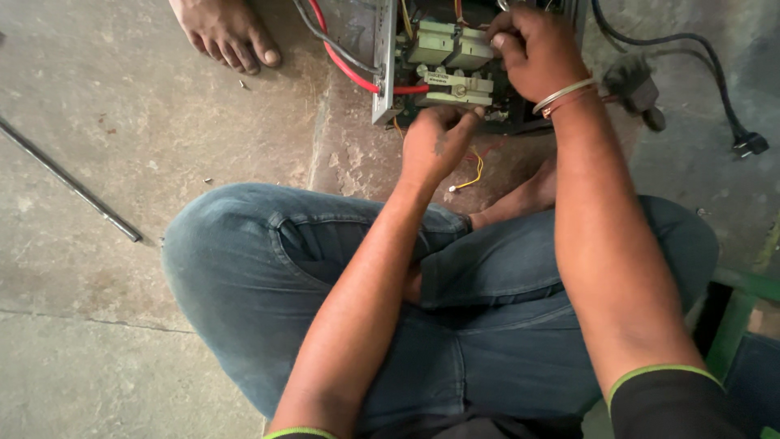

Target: The person sits on the floor and works on an open electronic device, likely a power inverter. They use a screwdriver to tighten screws on the circuit board and connect wires to terminals. The person also handles small components and adjusts connections within the device.

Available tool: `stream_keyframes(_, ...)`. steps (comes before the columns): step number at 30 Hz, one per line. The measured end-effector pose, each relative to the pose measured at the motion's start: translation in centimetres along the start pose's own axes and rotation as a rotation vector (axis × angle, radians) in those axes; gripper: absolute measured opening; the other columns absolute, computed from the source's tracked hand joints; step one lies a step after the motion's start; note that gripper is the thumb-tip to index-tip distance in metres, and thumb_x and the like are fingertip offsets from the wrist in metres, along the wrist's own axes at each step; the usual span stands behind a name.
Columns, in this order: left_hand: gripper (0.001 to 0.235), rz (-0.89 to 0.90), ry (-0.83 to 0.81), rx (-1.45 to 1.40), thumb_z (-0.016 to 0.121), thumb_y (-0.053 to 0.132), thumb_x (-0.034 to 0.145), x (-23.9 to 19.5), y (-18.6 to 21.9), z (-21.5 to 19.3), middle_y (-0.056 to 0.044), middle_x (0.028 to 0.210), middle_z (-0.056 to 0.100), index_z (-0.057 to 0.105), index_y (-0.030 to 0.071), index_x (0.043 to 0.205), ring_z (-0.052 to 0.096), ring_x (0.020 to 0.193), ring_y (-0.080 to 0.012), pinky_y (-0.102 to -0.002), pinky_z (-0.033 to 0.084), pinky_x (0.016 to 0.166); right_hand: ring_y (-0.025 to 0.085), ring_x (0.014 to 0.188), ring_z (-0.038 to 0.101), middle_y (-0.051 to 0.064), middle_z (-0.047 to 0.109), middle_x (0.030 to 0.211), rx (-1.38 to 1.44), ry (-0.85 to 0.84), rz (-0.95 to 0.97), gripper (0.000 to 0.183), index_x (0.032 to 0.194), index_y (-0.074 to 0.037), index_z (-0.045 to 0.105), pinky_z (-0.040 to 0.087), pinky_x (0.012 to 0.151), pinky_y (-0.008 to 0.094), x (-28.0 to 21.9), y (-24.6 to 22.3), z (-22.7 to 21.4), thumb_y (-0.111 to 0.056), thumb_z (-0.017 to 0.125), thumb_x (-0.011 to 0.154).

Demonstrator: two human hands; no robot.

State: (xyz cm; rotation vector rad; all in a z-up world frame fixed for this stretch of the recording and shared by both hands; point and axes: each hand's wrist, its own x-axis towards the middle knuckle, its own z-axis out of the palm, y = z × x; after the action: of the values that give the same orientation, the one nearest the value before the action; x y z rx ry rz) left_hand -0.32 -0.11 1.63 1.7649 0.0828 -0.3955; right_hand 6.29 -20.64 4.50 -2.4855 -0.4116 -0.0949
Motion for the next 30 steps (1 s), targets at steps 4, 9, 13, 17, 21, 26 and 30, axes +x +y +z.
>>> stream_keyframes(4, 0.041, 0.018, 0.017, -0.014, 0.069, 0.047, 0.084, 0.0, -0.1, 0.1, -0.013, 0.083, 0.078, 0.08, 0.009, 0.093, 0.078, 0.081, -0.0299, -0.038, 0.058, 0.076, 0.028, 0.086, 0.071, 0.013, 0.072, 0.094, -0.023, -0.005, 0.058, 0.005, 0.11, -0.005, 0.07, 0.054, 0.076, 0.039, 0.0, -0.1, 0.1, -0.004, 0.069, 0.105)
stream_keyframes(9, 0.039, 0.007, 0.022, 0.019, 0.07, 0.046, 0.084, -0.1, -0.3, 0.1, -0.013, 0.083, 0.078, 0.08, 0.01, 0.093, 0.076, 0.082, -0.0318, -0.039, 0.057, 0.076, 0.03, 0.092, 0.072, 0.012, 0.073, 0.098, -0.036, 0.046, 0.035, 0.006, 0.11, -0.005, 0.069, 0.055, 0.08, 0.039, -0.2, -0.1, 0.5, -0.004, 0.069, 0.105)
stream_keyframes(13, 0.039, 0.003, 0.037, 0.029, 0.07, 0.046, 0.084, 0.0, -0.4, 0.3, -0.013, 0.086, 0.078, 0.081, 0.01, 0.095, 0.076, 0.085, -0.032, -0.039, 0.057, 0.078, 0.029, 0.09, 0.073, 0.011, 0.075, 0.098, -0.061, 0.111, 0.117, 0.005, 0.109, -0.006, 0.071, 0.055, 0.079, 0.04, -0.7, -0.4, 1.2, -0.006, 0.072, 0.104)
stream_keyframes(17, 0.04, -0.019, 0.012, 0.026, 0.07, 0.047, 0.085, 0.1, -0.5, 0.4, -0.013, 0.087, 0.078, 0.08, 0.01, 0.094, 0.077, 0.086, -0.0315, -0.039, 0.058, 0.079, 0.029, 0.095, 0.073, 0.012, 0.075, 0.103, -0.042, 0.191, -0.004, 0.006, 0.107, -0.005, 0.07, 0.056, 0.084, 0.038, -0.8, -0.7, 1.5, -0.002, 0.071, 0.101)
stream_keyframes(21, 0.039, -0.001, 0.024, 0.038, 0.07, 0.046, 0.085, 0.1, -0.5, 0.3, -0.014, 0.09, 0.078, 0.081, 0.01, 0.096, 0.077, 0.089, -0.0319, -0.039, 0.058, 0.08, 0.028, 0.088, 0.071, 0.011, 0.074, 0.097, 0.024, 0.205, 0.134, 0.006, 0.105, -0.004, 0.07, 0.055, 0.08, 0.035, -0.5, -1.3, 1.8, -0.003, 0.072, 0.099)
stream_keyframes(26, 0.039, -0.029, 0.025, 0.033, 0.071, 0.046, 0.084, 0.0, -0.4, 0.4, -0.014, 0.088, 0.079, 0.081, 0.01, 0.095, 0.077, 0.088, -0.031, -0.039, 0.058, 0.08, 0.026, 0.084, 0.073, 0.012, 0.074, 0.092, 0.097, 0.26, 0.264, 0.003, 0.102, -0.004, 0.072, 0.056, 0.078, 0.034, -0.7, -2.3, 2.6, -0.003, 0.071, 0.099)
stream_keyframes(30, 0.039, -0.034, 0.017, 0.043, 0.071, 0.046, 0.084, 0.1, -0.4, 0.4, -0.015, 0.087, 0.078, 0.08, 0.009, 0.094, 0.077, 0.087, -0.0315, -0.039, 0.058, 0.079, 0.031, 0.09, 0.074, 0.014, 0.075, 0.097, -0.013, 0.417, 0.135, 0.005, 0.1, -0.003, 0.071, 0.057, 0.081, 0.038, -0.9, -2.8, 3.9, 0.001, 0.069, 0.098)
